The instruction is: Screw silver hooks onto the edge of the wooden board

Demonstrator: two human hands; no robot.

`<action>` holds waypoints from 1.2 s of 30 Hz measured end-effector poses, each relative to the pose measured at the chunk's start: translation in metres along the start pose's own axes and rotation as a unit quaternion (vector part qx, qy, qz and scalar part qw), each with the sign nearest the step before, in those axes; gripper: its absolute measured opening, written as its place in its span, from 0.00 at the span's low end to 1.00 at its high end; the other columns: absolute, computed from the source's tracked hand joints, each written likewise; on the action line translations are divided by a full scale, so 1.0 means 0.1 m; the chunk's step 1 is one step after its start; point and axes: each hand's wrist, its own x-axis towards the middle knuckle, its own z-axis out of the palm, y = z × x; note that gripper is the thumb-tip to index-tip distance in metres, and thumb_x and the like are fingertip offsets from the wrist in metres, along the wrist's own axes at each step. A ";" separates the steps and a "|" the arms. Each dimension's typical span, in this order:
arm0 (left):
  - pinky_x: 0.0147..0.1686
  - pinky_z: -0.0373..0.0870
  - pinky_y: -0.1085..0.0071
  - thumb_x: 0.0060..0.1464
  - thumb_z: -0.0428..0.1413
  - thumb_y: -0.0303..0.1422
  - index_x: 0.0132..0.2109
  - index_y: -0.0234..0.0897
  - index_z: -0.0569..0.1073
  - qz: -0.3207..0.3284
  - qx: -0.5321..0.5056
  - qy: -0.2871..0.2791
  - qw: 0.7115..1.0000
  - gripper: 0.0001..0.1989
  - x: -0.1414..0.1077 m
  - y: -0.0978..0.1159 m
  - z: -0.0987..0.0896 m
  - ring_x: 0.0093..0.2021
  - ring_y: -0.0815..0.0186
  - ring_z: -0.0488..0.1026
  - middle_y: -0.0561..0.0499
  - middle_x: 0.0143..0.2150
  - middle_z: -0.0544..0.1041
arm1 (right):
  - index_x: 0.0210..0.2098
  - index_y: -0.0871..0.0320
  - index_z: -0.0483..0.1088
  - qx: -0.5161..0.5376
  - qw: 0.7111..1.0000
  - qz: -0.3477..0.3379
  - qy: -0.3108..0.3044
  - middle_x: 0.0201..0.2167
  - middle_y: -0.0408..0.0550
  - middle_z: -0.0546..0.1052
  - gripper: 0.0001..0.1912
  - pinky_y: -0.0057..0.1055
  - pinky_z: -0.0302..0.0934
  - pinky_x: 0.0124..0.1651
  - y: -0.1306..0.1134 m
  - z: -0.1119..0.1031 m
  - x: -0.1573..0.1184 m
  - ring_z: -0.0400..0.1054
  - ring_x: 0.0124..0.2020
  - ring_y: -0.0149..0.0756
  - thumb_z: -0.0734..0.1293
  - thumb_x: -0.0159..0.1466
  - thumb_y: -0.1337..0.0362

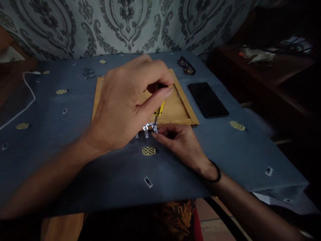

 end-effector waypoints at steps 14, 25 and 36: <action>0.35 0.71 0.71 0.63 0.61 0.27 0.40 0.36 0.79 0.061 -0.005 0.017 0.998 0.03 0.00 -0.05 0.03 0.35 0.68 0.77 0.52 0.36 0.81 | 0.22 0.58 0.70 0.059 0.994 0.033 -0.089 0.17 0.39 0.70 0.28 0.27 0.57 0.26 -0.10 -0.06 0.01 0.62 0.18 0.25 0.76 0.56 0.39; 0.38 0.71 0.67 0.63 0.59 0.26 0.37 0.42 0.78 0.004 -0.058 0.016 0.998 0.07 -0.01 0.01 0.07 0.37 0.65 0.77 0.55 0.35 0.79 | 0.23 0.58 0.70 0.089 0.989 0.068 -0.099 0.15 0.39 0.71 0.28 0.26 0.56 0.26 -0.10 -0.08 0.01 0.63 0.18 0.25 0.77 0.55 0.40; 0.41 0.75 0.69 0.65 0.60 0.30 0.43 0.42 0.78 0.027 -0.036 0.008 0.999 0.02 -0.05 0.00 0.11 0.38 0.65 0.78 0.54 0.40 0.81 | 0.23 0.58 0.70 0.116 0.985 0.075 -0.100 0.18 0.39 0.71 0.28 0.25 0.56 0.25 -0.07 -0.06 0.02 0.64 0.18 0.24 0.78 0.54 0.41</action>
